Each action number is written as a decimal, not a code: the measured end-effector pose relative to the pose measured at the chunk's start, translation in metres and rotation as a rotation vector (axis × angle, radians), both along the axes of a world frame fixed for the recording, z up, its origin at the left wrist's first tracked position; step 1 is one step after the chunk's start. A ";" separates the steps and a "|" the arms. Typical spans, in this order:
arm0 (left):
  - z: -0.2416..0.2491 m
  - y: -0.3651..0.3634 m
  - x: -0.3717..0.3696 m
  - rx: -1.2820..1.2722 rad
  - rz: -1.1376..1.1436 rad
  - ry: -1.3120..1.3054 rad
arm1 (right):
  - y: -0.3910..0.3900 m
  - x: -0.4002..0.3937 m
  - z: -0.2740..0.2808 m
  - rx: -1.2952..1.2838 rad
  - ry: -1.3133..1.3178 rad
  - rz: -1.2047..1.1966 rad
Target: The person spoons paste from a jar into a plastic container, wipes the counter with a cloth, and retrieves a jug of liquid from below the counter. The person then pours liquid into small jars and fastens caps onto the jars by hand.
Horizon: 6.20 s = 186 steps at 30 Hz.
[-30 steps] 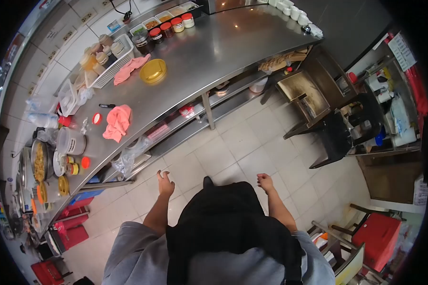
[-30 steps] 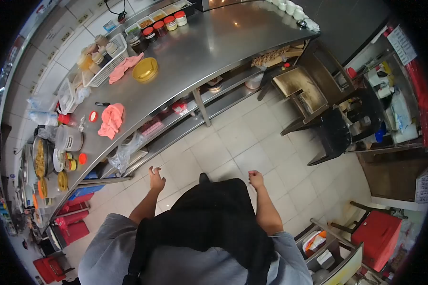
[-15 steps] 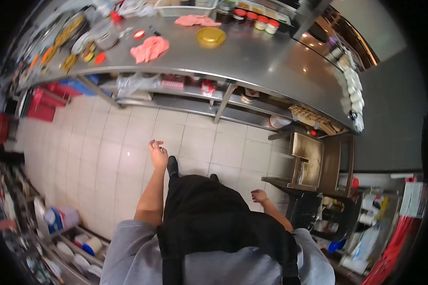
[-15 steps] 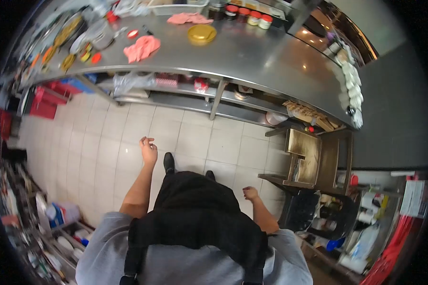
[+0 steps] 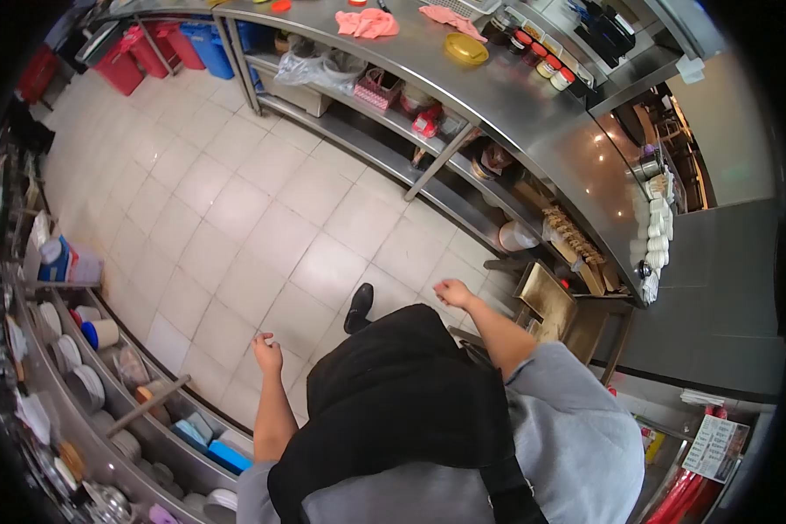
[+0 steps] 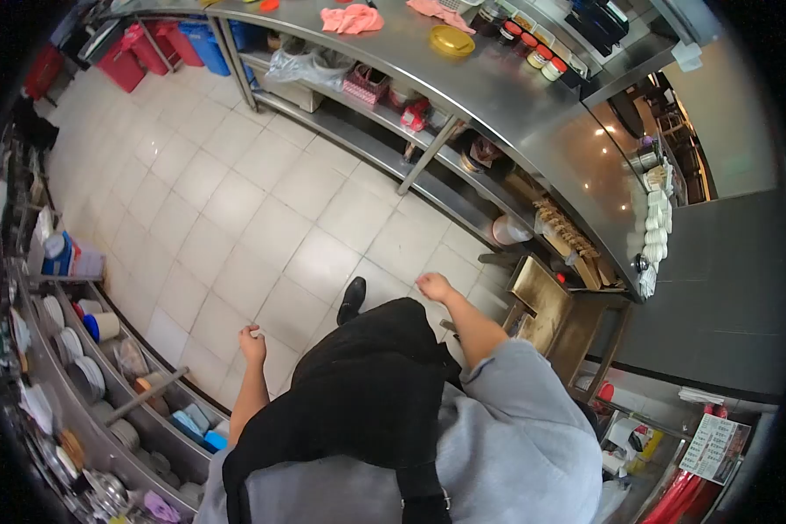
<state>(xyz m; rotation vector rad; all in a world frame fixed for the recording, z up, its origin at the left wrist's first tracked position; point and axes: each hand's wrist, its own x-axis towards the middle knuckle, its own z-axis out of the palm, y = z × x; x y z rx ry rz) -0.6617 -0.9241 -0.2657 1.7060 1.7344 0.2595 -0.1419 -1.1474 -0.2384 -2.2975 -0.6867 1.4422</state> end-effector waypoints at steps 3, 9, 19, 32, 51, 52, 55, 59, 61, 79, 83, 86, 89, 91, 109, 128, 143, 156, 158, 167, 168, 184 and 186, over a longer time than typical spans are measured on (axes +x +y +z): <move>0.014 -0.058 -0.031 -0.046 0.122 -0.064 | 0.051 -0.040 0.026 0.081 -0.018 0.143; 0.003 -0.203 -0.081 -0.095 0.248 -0.038 | 0.025 -0.114 0.034 0.130 -0.026 0.429; -0.037 -0.388 -0.139 -0.340 0.481 0.012 | -0.114 -0.096 0.045 -0.242 -0.266 0.890; -0.044 -0.326 -0.119 -0.085 0.631 -0.174 | -0.007 -0.106 0.057 -0.155 -0.098 0.638; -0.031 0.089 0.107 0.099 0.412 -0.186 | 0.138 0.124 -0.052 -0.296 -0.204 0.867; -0.034 0.118 0.129 0.101 0.425 -0.230 | 0.185 0.123 -0.035 -0.276 -0.213 0.751; -0.008 0.186 0.194 0.208 0.402 -0.456 | 0.286 0.131 -0.011 -0.077 -0.107 0.484; 0.005 0.234 0.256 0.127 0.494 -0.714 | 0.366 0.149 -0.007 -0.076 0.102 0.341; 0.000 0.240 0.269 0.092 0.477 -0.713 | 0.382 0.150 -0.003 -0.143 0.067 0.416; -0.384 0.421 0.412 0.098 0.641 -0.913 | 0.629 0.348 -0.366 0.066 -0.363 -0.516; -0.449 0.452 0.443 0.085 0.579 -0.947 | 0.665 0.486 -0.397 0.339 -1.099 -0.547; -0.494 0.466 0.454 0.155 0.466 -0.968 | 0.702 0.473 -0.368 0.534 -1.681 -0.456; -0.532 0.476 0.451 0.132 0.397 -0.985 | 0.745 0.397 -0.318 0.785 -1.573 -0.375; -0.549 0.487 0.443 0.157 0.340 -0.958 | 0.759 0.426 -0.313 0.929 -1.501 -0.253; -0.543 0.517 0.466 0.223 0.074 -0.972 | 0.767 0.457 -0.276 0.914 -0.751 -0.325; -0.525 0.526 0.493 0.299 0.022 -1.033 | 0.693 0.442 -0.373 1.020 -0.164 -0.805; -0.515 0.516 0.508 0.276 -0.122 -1.056 | 0.674 0.427 -0.458 1.217 -0.383 -0.603; -0.526 0.523 0.441 0.339 -0.142 -0.824 | 0.733 0.479 -0.427 1.053 0.094 -0.890; -0.518 0.520 0.449 0.365 -0.120 -0.841 | 0.732 0.476 -0.423 1.009 0.105 -0.877; -0.491 0.500 0.498 0.316 -0.296 -0.940 | 0.740 0.458 -0.465 0.991 0.190 -0.882; -0.487 0.498 0.502 0.313 -0.309 -0.943 | 0.741 0.456 -0.470 0.994 0.196 -0.884; -0.385 0.514 0.632 0.577 -0.381 -0.655 | 0.713 0.397 -0.518 0.970 0.180 -0.871; -0.375 0.514 0.625 0.608 -0.370 -0.605 | 0.712 0.387 -0.527 0.962 0.189 -0.868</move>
